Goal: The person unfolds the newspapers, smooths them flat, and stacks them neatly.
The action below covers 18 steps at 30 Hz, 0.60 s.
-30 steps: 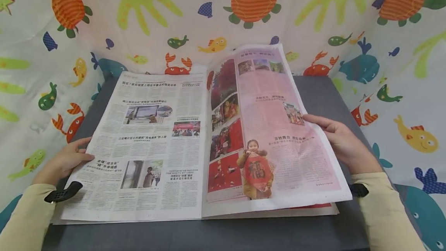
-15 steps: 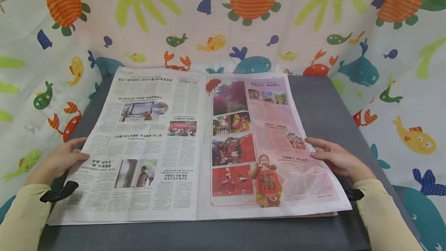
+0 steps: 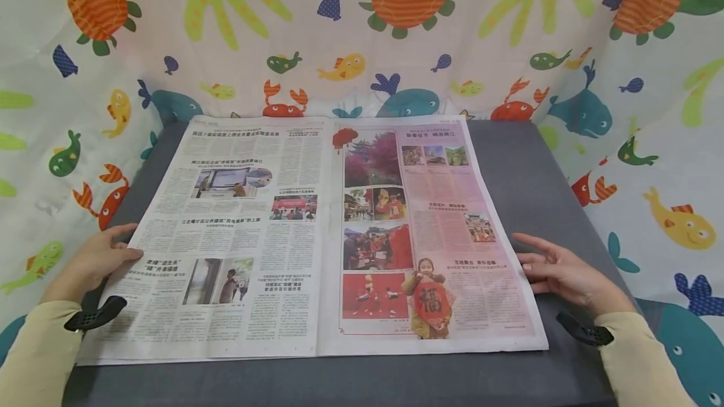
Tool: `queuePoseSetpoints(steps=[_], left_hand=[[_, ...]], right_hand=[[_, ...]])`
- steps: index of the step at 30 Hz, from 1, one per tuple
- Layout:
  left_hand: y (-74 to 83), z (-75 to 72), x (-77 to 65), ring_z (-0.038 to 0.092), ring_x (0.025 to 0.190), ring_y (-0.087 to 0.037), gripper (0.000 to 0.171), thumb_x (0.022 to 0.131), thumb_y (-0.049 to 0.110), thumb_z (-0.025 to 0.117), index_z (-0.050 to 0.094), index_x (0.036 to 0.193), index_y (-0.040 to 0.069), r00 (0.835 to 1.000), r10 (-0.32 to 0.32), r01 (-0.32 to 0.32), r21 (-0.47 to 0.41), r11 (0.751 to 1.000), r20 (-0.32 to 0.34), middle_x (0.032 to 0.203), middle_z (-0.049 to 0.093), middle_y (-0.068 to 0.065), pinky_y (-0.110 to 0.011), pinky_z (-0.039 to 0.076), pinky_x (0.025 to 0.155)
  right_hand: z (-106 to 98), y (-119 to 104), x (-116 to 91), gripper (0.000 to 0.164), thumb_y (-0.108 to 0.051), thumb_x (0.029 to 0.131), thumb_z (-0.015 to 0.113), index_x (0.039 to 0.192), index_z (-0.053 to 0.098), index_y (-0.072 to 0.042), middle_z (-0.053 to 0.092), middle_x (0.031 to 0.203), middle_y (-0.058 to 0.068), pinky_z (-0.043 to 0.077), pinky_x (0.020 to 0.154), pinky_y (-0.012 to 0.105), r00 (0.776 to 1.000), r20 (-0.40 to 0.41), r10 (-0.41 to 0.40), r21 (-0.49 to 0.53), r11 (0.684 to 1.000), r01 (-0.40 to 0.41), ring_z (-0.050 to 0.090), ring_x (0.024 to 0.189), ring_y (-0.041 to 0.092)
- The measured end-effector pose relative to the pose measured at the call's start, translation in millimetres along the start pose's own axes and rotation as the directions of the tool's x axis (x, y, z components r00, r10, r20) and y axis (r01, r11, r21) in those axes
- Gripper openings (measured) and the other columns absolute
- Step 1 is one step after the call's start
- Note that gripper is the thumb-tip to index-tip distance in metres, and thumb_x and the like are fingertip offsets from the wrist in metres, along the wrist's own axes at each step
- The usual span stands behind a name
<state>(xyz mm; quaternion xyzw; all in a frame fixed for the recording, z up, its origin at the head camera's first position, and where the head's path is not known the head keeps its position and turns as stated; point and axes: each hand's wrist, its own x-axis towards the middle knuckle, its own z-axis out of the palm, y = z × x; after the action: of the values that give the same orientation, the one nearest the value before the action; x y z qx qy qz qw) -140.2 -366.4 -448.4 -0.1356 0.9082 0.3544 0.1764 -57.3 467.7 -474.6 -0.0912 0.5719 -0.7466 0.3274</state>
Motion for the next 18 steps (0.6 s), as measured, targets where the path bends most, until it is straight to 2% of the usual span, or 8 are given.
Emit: queuePoseSetpoints(steps=[3, 7, 12, 18], left_hand=[[-0.1, -2.7, -1.7, 0.068, 0.077, -0.022, 0.081, 0.097, 0.013, 0.064, 0.016, 0.159, -0.006, 1.000, -0.003, 0.004, 0.039, 0.999, -0.011, 0.111, 0.062, -0.031, -0.035, 0.055, 0.068], [-2.0, -3.6, -1.7, 0.066, 0.084, -0.029, 0.080, 0.096, 0.016, 0.065, 0.020, 0.157, -0.008, 1.000, 0.007, -0.005, 0.106, 0.994, -0.024, 0.114, 0.060, -0.034, -0.042, 0.053, 0.074], [-4.0, -0.9, 0.5, 0.065, 0.085, -0.032, 0.077, 0.095, 0.017, 0.067, 0.026, 0.155, -0.009, 0.999, -0.003, 0.011, 0.147, 0.989, -0.053, 0.111, 0.061, -0.033, -0.044, 0.052, 0.074], [-4.7, 1.5, 0.9, 0.065, 0.077, -0.028, 0.072, 0.095, 0.017, 0.066, 0.032, 0.153, -0.009, 0.996, -0.010, 0.026, 0.181, 0.983, -0.085, 0.102, 0.064, -0.029, -0.037, 0.051, 0.066]], right_hand=[[6, 5, 5, 0.059, 0.006, 0.104, 0.046, 0.139, 0.049, -0.041, 0.076, 0.122, -0.004, 0.063, 0.082, 0.037, 0.989, -0.148, 0.019, -0.130, 0.991, -0.039, 0.076, 0.103, 0.020], [14, 8, 10, 0.056, 0.002, 0.100, 0.058, 0.134, 0.047, -0.041, 0.078, 0.110, -0.009, 0.063, 0.077, 0.033, 0.950, -0.309, 0.040, -0.265, 0.956, -0.126, 0.076, 0.094, 0.015], [19, 9, 12, 0.056, -0.001, 0.099, 0.062, 0.141, 0.043, -0.033, 0.078, 0.104, -0.011, 0.063, 0.075, 0.031, 0.920, -0.389, 0.042, -0.301, 0.938, -0.170, 0.076, 0.091, 0.013], [21, 9, 13, 0.056, -0.003, 0.099, 0.064, 0.144, 0.042, -0.028, 0.078, 0.101, -0.010, 0.062, 0.075, 0.031, 0.905, -0.422, 0.055, -0.303, 0.932, -0.198, 0.075, 0.088, 0.013]])
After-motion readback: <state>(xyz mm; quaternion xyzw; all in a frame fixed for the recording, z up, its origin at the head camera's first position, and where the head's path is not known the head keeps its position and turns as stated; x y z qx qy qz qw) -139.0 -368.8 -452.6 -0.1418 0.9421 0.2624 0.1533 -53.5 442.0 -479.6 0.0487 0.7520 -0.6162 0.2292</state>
